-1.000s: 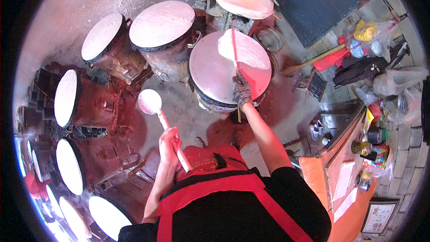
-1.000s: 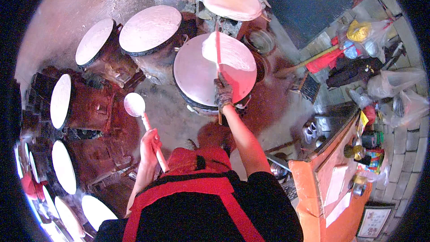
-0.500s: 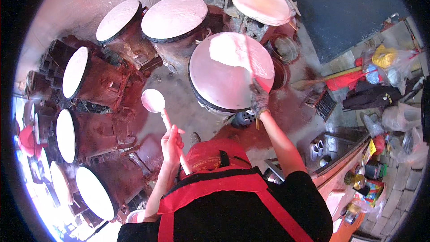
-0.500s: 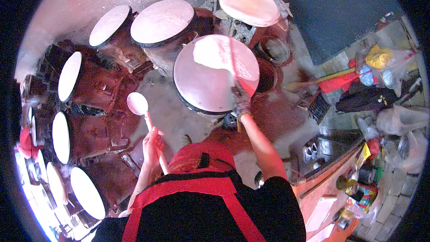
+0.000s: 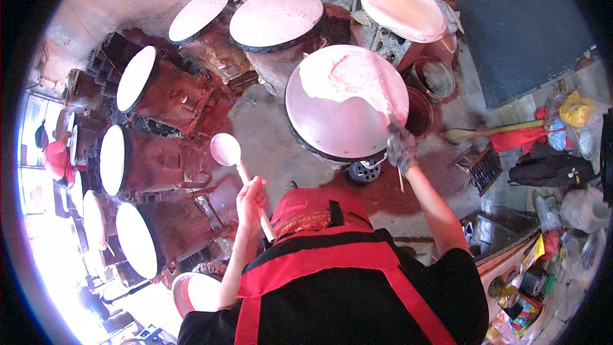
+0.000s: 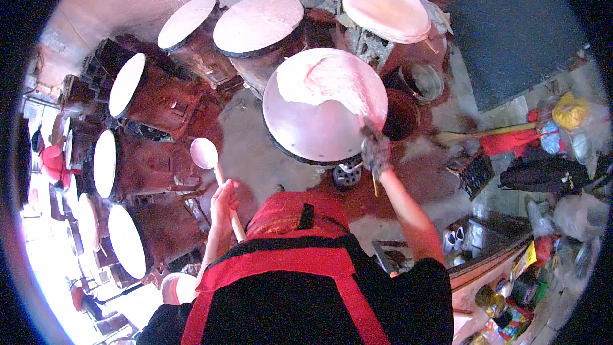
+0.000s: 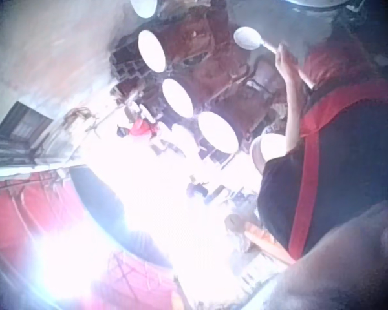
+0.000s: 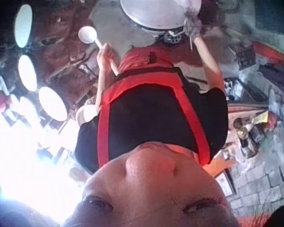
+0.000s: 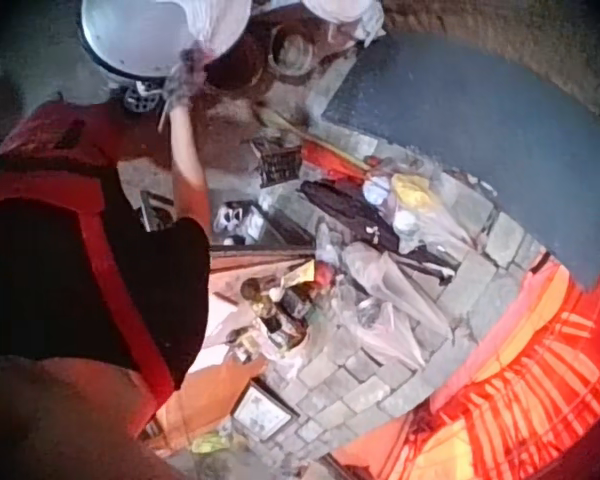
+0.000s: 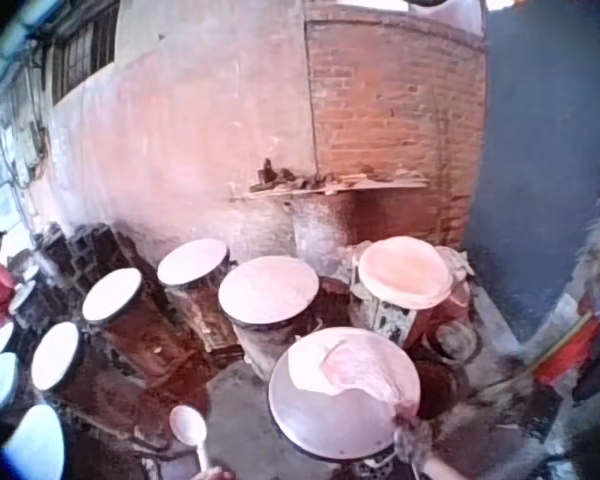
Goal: Using a ladle and a long stick to spread batter onto several heated circular plates and then peeling the cooked thin wraps off.
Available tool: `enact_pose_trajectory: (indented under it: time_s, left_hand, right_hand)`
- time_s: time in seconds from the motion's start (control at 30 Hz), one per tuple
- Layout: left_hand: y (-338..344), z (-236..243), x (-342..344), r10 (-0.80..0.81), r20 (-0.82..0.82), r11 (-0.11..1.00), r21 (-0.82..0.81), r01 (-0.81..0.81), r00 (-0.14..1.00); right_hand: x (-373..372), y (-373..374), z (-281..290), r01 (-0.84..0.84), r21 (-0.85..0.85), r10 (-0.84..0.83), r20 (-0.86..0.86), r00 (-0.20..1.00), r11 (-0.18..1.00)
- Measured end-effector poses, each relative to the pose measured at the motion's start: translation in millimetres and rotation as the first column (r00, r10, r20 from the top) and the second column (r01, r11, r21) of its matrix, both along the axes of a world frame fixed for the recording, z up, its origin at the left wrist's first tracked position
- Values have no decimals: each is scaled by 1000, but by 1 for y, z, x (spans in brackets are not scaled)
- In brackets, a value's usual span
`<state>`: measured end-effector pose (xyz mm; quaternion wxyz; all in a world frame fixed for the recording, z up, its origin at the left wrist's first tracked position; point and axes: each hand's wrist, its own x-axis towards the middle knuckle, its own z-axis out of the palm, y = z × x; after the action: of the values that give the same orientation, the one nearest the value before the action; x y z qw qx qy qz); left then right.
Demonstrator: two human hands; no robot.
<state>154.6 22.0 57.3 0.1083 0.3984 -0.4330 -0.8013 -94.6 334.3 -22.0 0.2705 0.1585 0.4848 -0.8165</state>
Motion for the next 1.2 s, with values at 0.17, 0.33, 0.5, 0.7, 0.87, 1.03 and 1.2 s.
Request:
enact_pose_trajectory:
  time_s: [0.17, 0.33, 0.5, 0.7, 0.87, 1.03, 1.2]
  left_hand:
    - [24, 12, 2, 120, 114, 990, -85, -111, 986]
    - [52, 17, 21, 259, 291, 960, -182, -213, 921]
    - [62, 18, 39, 116, 256, 988, -124, -87, 960]
    - [54, 20, 37, 24, 217, 992, -129, 4, 976]
    - [30, 16, 22, -78, 276, 979, -159, 126, 958]
    - [-4, 15, -3, -152, 365, 974, -104, 203, 918]
    - [-69, -4, 6, -349, 166, 936, 11, 352, 922]
  right_hand:
    - [-24, -28, -23, -254, 500, 451, -324, 832, 828]
    - [-7, 25, 18, -481, 448, 613, -215, 760, 754]
    - [-59, 46, 22, -444, -31, 445, 54, 894, 896]
    - [-22, 33, -5, -619, 173, 640, -129, 757, 766]
    - [41, 63, 26, -555, 297, 592, -42, 805, 777]
    - [74, 20, -14, -148, 319, 225, -218, 950, 936]
    - [183, 38, 58, -400, 384, 395, 95, 914, 832]
